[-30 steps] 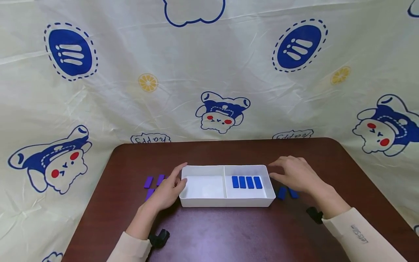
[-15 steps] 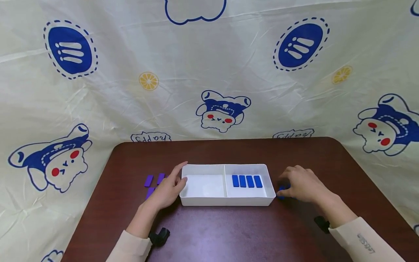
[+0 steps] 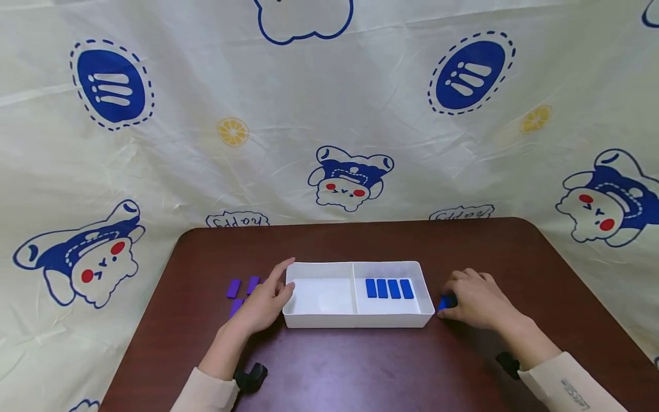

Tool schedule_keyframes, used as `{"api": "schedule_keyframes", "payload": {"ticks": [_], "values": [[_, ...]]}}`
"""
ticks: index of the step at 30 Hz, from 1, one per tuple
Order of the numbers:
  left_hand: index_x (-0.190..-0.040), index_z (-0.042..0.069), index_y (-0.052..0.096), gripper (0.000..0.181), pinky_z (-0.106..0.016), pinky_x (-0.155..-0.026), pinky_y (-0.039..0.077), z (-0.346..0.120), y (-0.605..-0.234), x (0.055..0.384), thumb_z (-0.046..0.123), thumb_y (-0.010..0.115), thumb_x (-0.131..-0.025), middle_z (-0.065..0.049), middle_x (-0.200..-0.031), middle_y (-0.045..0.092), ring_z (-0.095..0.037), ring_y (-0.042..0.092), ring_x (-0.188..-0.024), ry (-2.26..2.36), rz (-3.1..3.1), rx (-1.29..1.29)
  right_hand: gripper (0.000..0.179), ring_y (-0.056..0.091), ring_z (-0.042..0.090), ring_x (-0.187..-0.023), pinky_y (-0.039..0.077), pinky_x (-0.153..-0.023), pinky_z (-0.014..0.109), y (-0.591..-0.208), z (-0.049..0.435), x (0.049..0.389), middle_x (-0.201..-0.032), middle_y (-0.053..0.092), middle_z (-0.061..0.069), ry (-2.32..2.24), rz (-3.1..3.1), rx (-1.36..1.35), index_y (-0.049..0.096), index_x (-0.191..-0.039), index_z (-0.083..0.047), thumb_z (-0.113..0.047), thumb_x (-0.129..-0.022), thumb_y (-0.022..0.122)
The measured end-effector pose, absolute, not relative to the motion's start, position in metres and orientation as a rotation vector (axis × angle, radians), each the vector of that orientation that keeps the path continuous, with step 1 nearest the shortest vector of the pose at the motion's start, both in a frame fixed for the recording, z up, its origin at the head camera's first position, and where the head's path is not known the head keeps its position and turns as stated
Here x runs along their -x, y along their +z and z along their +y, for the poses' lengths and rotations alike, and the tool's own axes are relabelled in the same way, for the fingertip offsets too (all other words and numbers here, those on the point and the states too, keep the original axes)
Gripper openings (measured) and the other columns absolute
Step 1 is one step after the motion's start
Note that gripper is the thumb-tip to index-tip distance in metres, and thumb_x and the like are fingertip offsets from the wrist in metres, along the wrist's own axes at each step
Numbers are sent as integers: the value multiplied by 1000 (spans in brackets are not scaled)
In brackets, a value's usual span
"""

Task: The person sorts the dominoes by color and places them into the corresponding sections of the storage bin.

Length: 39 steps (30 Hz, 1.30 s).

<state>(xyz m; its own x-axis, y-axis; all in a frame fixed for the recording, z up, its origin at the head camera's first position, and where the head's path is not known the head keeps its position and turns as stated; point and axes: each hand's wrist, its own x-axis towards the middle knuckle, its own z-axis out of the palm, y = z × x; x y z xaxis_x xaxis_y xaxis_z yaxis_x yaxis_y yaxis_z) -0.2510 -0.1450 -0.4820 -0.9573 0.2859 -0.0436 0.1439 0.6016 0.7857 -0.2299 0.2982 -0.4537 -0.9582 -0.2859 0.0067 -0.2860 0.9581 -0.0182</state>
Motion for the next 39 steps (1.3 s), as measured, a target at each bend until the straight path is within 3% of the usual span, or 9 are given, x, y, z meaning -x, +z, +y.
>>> {"api": "schedule_keyframes", "payload": {"ticks": [18, 26, 34, 39], "values": [[-150, 35, 28, 56, -25, -47, 31, -143, -486, 247, 31, 52, -100, 5, -66, 47, -7, 35, -51, 1289, 2683, -382, 37, 61, 25, -96, 32, -92, 64, -425, 291, 234, -95, 66, -4, 66, -3121, -494, 73, -98, -23, -45, -70, 82], [-148, 41, 27, 55, -24, -48, 32, -142, -490, 247, 33, 51, -100, 5, -66, 48, -6, 36, -51, 1283, 2676, -381, 41, 62, 26, -101, 35, -91, 62, -406, 285, 237, -99, 67, -4, 33, -3079, -525, 74, -104, -22, -46, -71, 81], [-150, 38, 26, 56, -25, -48, 32, -143, -486, 252, 32, 51, -100, 4, -67, 49, -7, 36, -52, 1284, 2687, -389, 44, 62, 28, -102, 38, -91, 61, -387, 272, 242, -104, 68, 1, 36, -3038, -555, 73, -107, -18, -42, -71, 82], [-146, 48, 25, 55, -25, -48, 32, -144, -484, 251, 33, 51, -100, 4, -67, 48, -8, 36, -51, 1278, 2686, -376, 43, 62, 29, -103, 38, -92, 62, -382, 259, 242, -104, 69, 3, 57, -3016, -576, 74, -105, -17, -40, -70, 83]]}}
